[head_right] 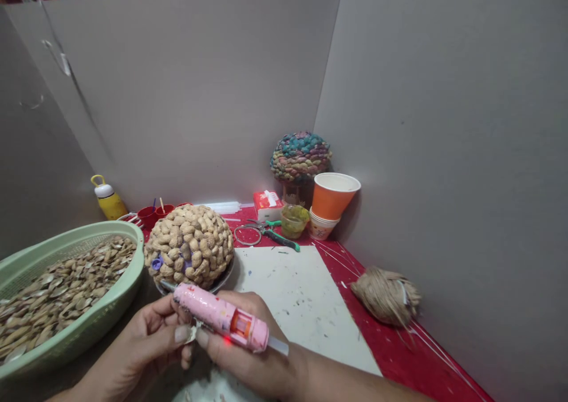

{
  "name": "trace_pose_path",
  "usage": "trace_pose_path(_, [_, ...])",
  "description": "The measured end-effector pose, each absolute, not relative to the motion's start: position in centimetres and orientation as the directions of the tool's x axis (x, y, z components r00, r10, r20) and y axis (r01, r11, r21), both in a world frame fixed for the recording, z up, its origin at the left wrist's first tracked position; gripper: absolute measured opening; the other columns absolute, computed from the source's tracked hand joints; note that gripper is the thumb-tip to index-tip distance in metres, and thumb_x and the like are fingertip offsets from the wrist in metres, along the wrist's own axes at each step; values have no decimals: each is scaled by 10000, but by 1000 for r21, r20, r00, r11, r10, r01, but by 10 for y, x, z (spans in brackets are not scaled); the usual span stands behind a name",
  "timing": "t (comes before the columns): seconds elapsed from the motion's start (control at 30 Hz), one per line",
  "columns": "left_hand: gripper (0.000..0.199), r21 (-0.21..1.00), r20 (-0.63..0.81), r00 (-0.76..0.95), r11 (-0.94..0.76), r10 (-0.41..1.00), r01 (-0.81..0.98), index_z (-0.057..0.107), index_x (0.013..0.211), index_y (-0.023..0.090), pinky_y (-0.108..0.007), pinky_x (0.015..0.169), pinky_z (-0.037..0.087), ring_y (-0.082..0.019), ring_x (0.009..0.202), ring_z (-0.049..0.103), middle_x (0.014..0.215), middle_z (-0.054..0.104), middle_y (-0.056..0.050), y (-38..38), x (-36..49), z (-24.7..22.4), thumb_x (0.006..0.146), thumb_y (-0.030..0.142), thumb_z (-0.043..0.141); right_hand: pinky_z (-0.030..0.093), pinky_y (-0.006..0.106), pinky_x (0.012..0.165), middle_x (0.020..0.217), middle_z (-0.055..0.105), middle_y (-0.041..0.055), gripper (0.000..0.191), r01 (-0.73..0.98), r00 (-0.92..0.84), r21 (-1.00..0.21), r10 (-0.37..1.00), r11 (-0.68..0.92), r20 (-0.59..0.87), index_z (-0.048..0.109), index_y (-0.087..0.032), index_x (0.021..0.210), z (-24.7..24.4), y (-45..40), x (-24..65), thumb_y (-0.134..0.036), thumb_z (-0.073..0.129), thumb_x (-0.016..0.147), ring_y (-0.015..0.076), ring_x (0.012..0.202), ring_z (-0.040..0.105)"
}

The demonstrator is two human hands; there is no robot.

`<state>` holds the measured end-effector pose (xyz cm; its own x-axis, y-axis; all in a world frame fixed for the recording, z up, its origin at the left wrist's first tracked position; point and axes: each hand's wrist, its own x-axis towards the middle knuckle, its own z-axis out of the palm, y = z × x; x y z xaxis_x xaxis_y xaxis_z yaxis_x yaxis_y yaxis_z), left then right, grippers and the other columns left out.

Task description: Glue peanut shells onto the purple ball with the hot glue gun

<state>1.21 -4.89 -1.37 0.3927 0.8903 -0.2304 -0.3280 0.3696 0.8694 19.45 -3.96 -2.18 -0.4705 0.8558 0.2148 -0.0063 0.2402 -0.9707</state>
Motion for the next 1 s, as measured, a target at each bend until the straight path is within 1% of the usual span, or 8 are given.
trace_pose_path(0.13, [239,910,-191,345,297,919,-288,614,754,152,-219,587,442,-86,571,524,701,609,-2,-48,12,-16,670,256,812,457,262,591,630,500,-14,296,10,-455,-984,877,177,153,516,-188,646,-20,-40,192,-415,658,774,143,597,512])
trace_pose_path(0.3, [279,914,-169,360,283,918,-292,608,843,158,-223,605,447,-81,598,512,746,617,-7,-48,13,-19,670,232,815,468,266,627,693,559,5,226,-62,-500,-991,856,119,133,551,-178,711,-20,-40,190,-359,666,781,163,662,560])
trace_pose_path(0.47, [347,913,-138,353,257,925,-316,605,907,160,-225,603,449,-79,587,519,718,602,11,-48,14,-23,652,234,827,428,260,597,683,504,-7,179,-61,-484,-986,860,155,165,530,-174,703,-18,-39,189,-300,645,759,143,629,484])
trace_pose_path(0.63, [346,927,-141,323,240,936,-289,583,827,161,-203,592,445,-78,595,525,694,595,19,-48,13,-25,616,233,847,379,238,569,676,473,-18,163,3,-495,-986,857,168,145,534,-173,729,-20,-40,187,-313,607,768,120,606,410])
trace_pose_path(0.7, [352,929,-139,316,234,939,-288,555,780,165,-193,584,439,-77,596,525,691,592,20,-48,13,-26,606,240,851,361,232,548,662,468,-24,152,51,-482,-975,860,216,166,516,-182,721,-25,-39,188,-307,578,784,114,587,402])
trace_pose_path(0.77, [367,930,-126,298,218,946,-297,512,727,171,-181,569,422,-68,577,505,664,570,35,-47,13,-28,601,237,850,348,225,526,649,465,-28,136,119,-462,-939,855,323,236,491,-194,703,-32,-38,191,-277,549,793,111,567,405])
trace_pose_path(0.9, [441,933,-93,292,185,952,-307,389,640,195,-177,518,377,-62,520,457,589,525,62,-47,12,-29,609,228,827,339,231,508,627,445,-34,164,254,-426,-759,774,599,468,432,-210,655,-41,-35,195,-233,562,752,105,529,397])
trace_pose_path(1.0, [401,963,-74,253,135,965,-234,383,640,201,-191,520,368,-76,536,454,627,566,43,-46,10,-29,637,211,784,350,224,494,610,432,-44,158,293,-322,-740,791,605,520,430,-213,672,-40,-35,195,-223,541,784,101,509,396])
